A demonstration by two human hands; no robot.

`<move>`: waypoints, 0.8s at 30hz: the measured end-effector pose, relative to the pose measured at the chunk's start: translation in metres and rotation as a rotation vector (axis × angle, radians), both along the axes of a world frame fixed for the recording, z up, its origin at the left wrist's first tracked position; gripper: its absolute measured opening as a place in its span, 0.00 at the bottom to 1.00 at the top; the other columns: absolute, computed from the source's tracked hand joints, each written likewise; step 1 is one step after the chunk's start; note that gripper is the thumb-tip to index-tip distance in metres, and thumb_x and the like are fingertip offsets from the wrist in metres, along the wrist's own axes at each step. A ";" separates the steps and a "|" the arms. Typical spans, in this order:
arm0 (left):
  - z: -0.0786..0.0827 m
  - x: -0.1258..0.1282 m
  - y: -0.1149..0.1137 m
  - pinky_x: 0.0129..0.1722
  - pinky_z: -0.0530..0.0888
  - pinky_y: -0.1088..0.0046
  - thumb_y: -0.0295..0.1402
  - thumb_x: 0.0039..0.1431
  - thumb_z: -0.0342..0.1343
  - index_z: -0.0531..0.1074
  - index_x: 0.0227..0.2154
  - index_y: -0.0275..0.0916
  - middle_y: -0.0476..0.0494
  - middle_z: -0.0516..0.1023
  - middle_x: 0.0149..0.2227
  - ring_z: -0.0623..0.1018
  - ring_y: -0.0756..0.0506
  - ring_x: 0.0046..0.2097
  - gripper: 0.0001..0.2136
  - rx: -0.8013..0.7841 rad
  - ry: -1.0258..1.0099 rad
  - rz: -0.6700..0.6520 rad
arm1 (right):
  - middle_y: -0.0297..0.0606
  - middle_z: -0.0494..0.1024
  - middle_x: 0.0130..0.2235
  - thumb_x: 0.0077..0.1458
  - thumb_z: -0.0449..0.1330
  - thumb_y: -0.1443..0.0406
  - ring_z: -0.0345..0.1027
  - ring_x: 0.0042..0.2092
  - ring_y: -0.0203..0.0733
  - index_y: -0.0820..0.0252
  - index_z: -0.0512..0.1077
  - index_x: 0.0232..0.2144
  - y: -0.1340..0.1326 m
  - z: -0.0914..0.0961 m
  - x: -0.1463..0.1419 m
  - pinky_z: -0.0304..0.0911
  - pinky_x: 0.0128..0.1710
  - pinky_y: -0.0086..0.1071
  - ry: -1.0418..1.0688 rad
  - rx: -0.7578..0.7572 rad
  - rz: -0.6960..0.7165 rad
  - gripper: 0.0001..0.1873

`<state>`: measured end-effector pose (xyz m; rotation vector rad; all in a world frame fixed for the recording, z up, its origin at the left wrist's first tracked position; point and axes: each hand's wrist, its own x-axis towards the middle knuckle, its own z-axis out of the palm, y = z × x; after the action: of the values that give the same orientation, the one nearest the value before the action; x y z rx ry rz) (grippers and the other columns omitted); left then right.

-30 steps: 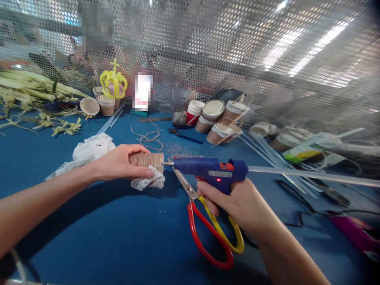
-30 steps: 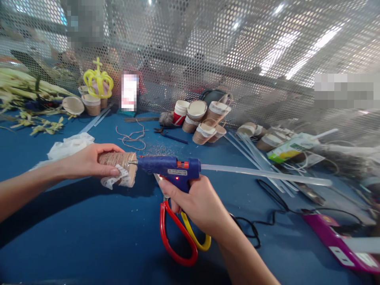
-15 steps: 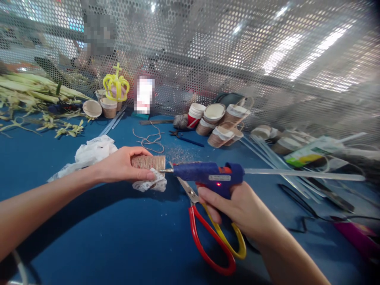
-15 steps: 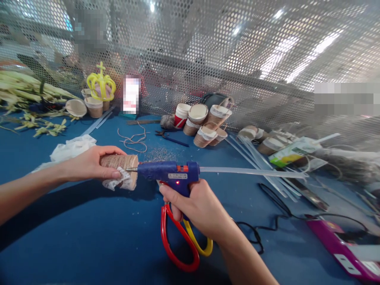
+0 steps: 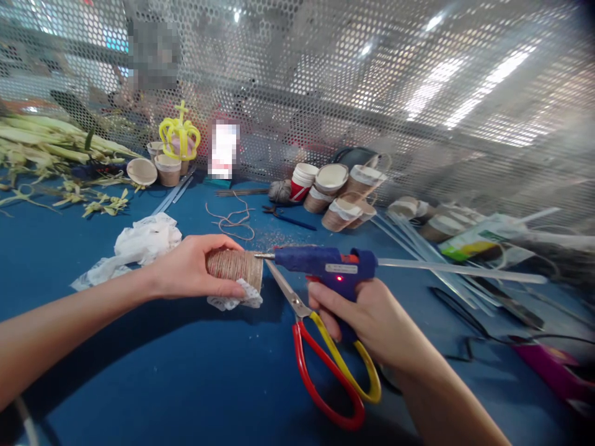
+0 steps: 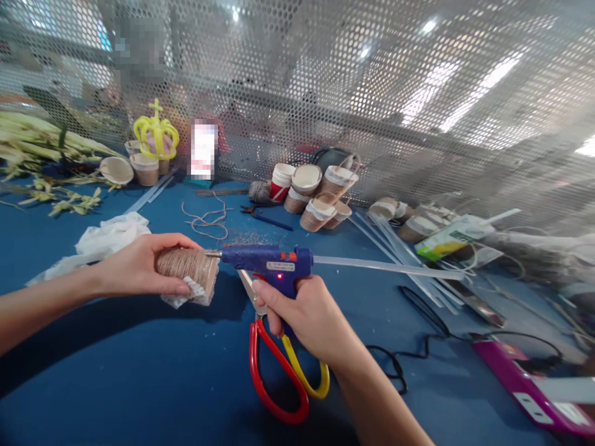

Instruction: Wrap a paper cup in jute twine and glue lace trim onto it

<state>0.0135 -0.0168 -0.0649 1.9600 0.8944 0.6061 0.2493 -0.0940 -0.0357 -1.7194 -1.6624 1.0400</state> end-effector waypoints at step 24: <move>-0.004 -0.005 0.007 0.36 0.72 0.72 0.44 0.43 0.61 0.69 0.42 0.37 0.45 0.75 0.37 0.75 0.47 0.35 0.23 0.227 0.060 0.001 | 0.32 0.62 0.11 0.51 0.53 0.49 0.53 0.17 0.34 0.55 0.58 0.07 -0.006 0.007 -0.001 0.55 0.21 0.32 -0.142 0.057 0.009 0.28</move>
<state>0.0088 -0.0100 -0.0694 2.1910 0.8952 0.6775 0.2478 -0.1000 -0.0282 -1.7863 -1.7714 0.8837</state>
